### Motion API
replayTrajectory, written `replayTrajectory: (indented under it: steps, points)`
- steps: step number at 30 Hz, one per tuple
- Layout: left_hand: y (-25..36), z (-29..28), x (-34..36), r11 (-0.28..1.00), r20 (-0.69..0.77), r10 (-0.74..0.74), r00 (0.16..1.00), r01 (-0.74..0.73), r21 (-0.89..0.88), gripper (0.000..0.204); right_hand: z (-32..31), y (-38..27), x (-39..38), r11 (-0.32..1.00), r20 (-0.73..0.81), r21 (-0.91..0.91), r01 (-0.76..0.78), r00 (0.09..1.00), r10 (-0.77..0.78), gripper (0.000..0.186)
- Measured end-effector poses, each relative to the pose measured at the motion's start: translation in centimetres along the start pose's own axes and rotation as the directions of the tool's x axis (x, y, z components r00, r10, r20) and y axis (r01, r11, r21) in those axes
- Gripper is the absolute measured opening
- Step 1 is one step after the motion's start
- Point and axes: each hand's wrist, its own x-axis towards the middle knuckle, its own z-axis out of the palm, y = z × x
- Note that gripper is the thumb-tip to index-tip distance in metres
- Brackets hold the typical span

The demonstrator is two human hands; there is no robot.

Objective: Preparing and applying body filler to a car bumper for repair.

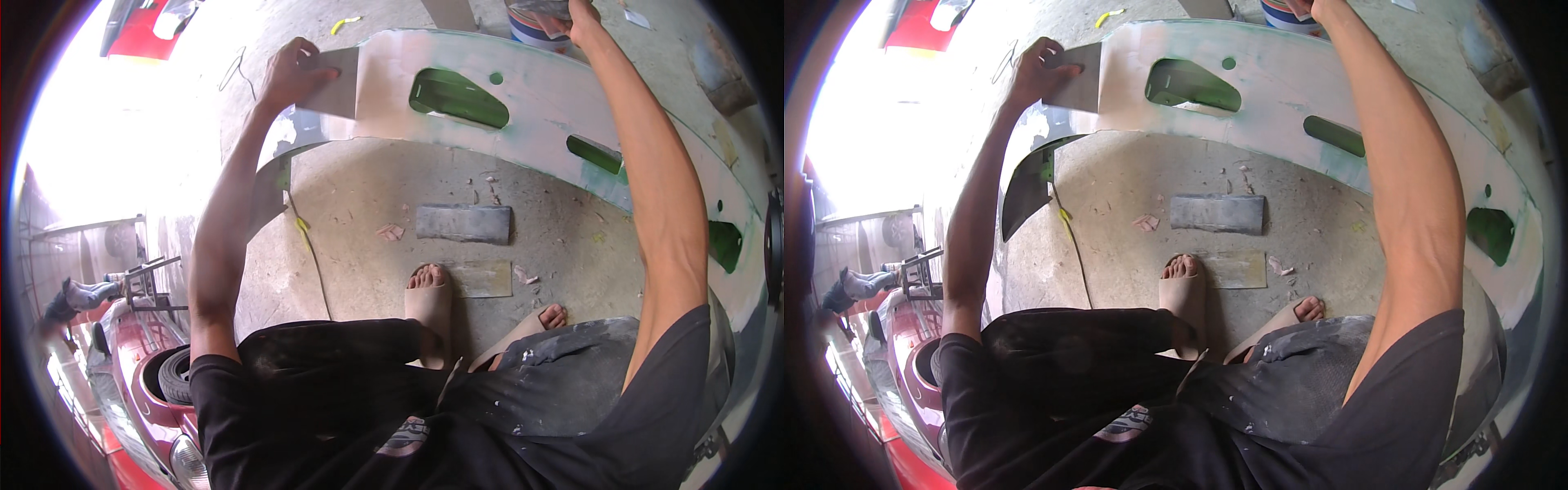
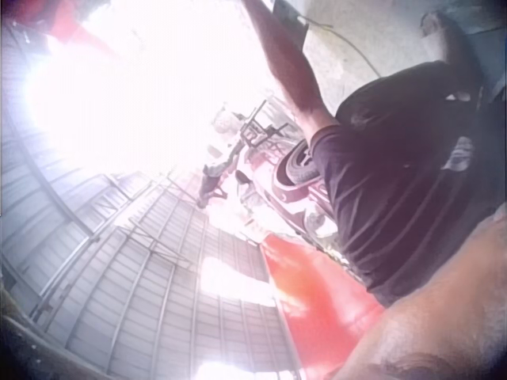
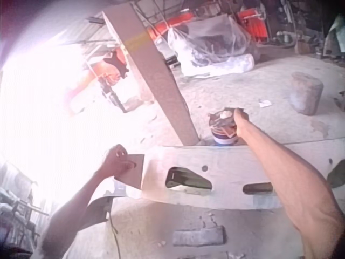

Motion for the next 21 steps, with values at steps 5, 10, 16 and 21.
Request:
replayTrajectory:
  steps: [5, 10, 16, 21]
  points:
    - [2.7, -3.8, 0.4, 0.956, 0.277, -0.216, 0.936, 0.261, -0.137, 0.037, -0.7, 0.1, 0.1, 0.999, -0.021, 0.046, -0.01, 1.0, 0.011, 0.053]
    - [0.7, -5.3, -1.0, 0.753, 0.119, -0.165, 0.979, 0.204, -0.626, 0.019, -0.2, 0.1, -0.1, 0.999, -0.024, 0.036, 0.011, 1.0, -0.01, 0.053]
    - [-0.7, 0.2, -2.8, 0.84, 0.008, -0.273, 0.962, 0.242, -0.485, 0.027, -0.2, 0.6, 1.0, 0.999, -0.056, 0.042, 0.034, 0.998, -0.031, 0.05]
    - [2.5, -0.1, -2.8, 0.764, 0.077, -0.318, 0.945, 0.303, -0.57, 0.033, -0.8, 0.3, 1.4, 0.997, -0.056, 0.055, 0.058, 0.997, -0.055, 0.044]
